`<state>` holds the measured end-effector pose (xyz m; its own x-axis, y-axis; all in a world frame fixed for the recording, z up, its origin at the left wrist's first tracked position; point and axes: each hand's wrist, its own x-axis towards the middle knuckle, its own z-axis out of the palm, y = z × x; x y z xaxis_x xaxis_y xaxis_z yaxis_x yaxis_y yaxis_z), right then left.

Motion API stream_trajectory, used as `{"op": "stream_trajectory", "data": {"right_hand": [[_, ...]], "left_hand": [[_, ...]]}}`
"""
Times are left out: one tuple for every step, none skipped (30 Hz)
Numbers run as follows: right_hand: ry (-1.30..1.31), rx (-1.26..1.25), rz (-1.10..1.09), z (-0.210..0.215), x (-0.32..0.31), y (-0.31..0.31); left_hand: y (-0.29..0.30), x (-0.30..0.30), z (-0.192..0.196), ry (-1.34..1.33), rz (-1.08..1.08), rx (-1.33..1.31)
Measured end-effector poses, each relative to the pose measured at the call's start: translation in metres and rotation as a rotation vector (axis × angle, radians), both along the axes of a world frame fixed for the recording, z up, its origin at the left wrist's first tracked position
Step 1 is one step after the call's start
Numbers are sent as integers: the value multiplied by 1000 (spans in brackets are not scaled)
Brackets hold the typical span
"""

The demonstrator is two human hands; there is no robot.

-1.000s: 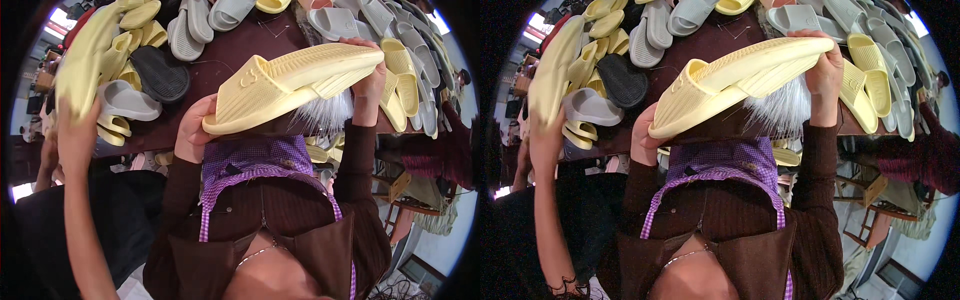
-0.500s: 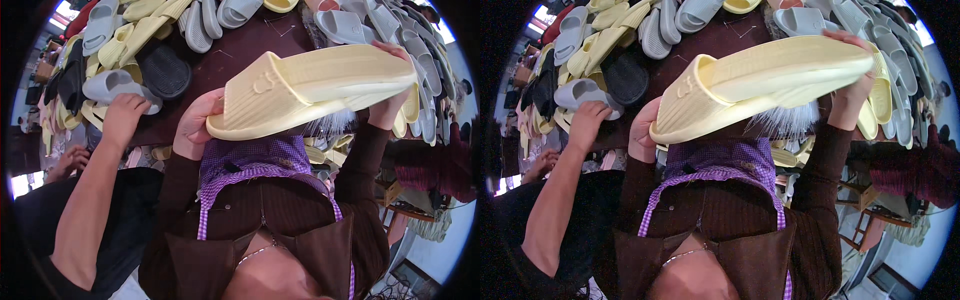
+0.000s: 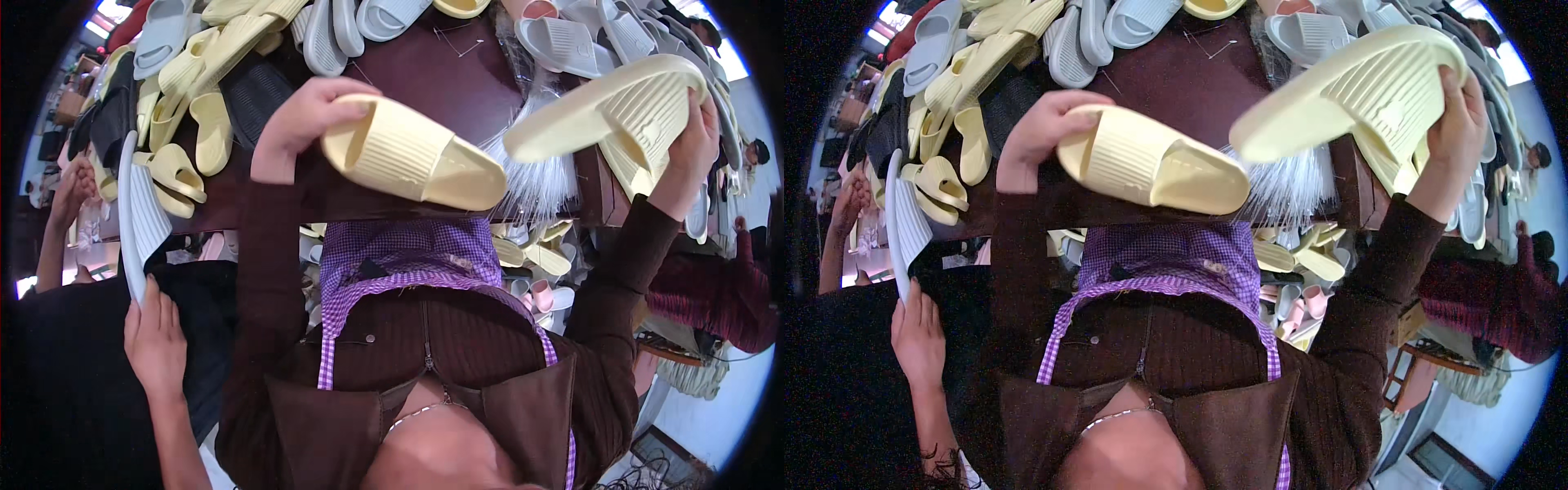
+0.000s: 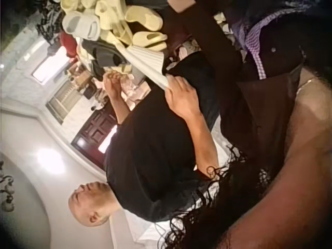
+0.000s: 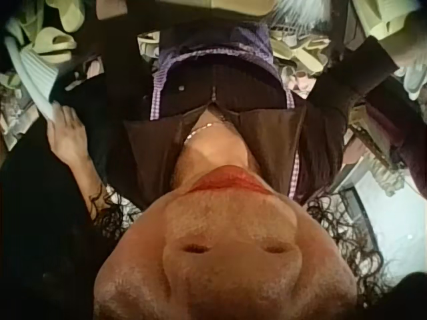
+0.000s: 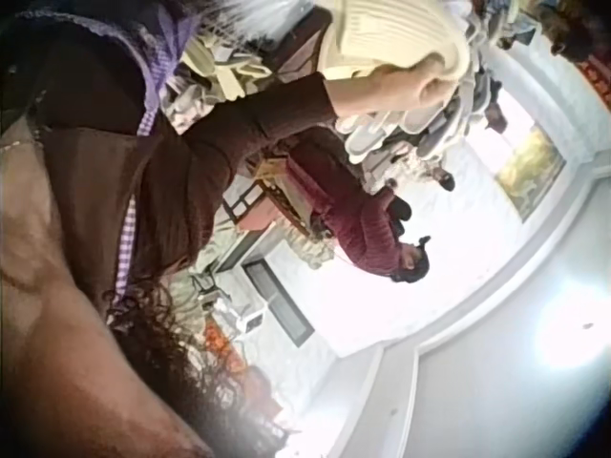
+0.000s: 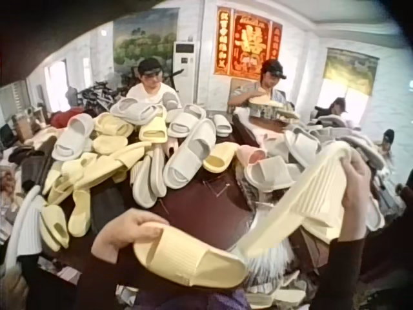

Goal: The person pairs various slippers by threading plastic ties through them and fastening them together by hand, then stacks and sorts the connected slippers on the table.

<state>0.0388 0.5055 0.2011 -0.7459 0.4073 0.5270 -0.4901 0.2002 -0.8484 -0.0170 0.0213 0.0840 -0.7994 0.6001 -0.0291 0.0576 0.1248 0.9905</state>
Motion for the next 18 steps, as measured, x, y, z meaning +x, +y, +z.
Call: {"op": "stream_trajectory", "data": {"right_hand": [[-67, 41, -18, 0, 0, -21], [-131, 81, -39, 2, 0, -35], [-127, 82, -35, -1, -3, -42], [-183, 78, 96, -7, -8, -46], [-237, 71, 240, -12, -17, -53], [-282, 136, 256, -15, -22, -59], [-326, 199, 279, -18, -28, -68], [-344, 225, 306, -24, -34, -80], [-364, 250, 322, -31, -39, -88], [-385, 343, 447, -38, -52, -100], [-413, 432, 546, -44, -64, -107], [-430, 518, 519, -51, -72, -113], [-448, 603, 494, -56, -81, -119], [-508, 615, 509, -59, -86, -134], [-567, 625, 518, -60, -89, -147], [-568, 621, 511, -67, -96, -155], [-621, 590, 523, -81, -106, -161], [-670, 560, 541, -87, -112, -164]], "left_hand": [[7, -9, 9, 62, -29, -59], [15, -19, 14, 127, -60, -119], [22, -32, 14, 131, -56, -119], [30, -51, 14, 173, -163, -165], [32, -64, 16, 214, -258, -218], [38, -79, 16, 222, -273, -211], [43, -89, 18, 146, -361, -219], [47, -99, 19, 70, -449, -227], [56, -109, 20, -6, -548, -235], [46, -107, 20, 3, -516, -238], [45, -110, 20, 39, -513, -301], [52, -114, 20, 76, -529, -361], [57, -119, 19, 114, -542, -421], [58, -121, 17, 113, -546, -422], [61, -123, 17, 176, -534, -470], [63, -125, 16, 239, -519, -518], [66, -126, 16, 301, -502, -564], [67, -125, 18, 303, -502, -566]]}}
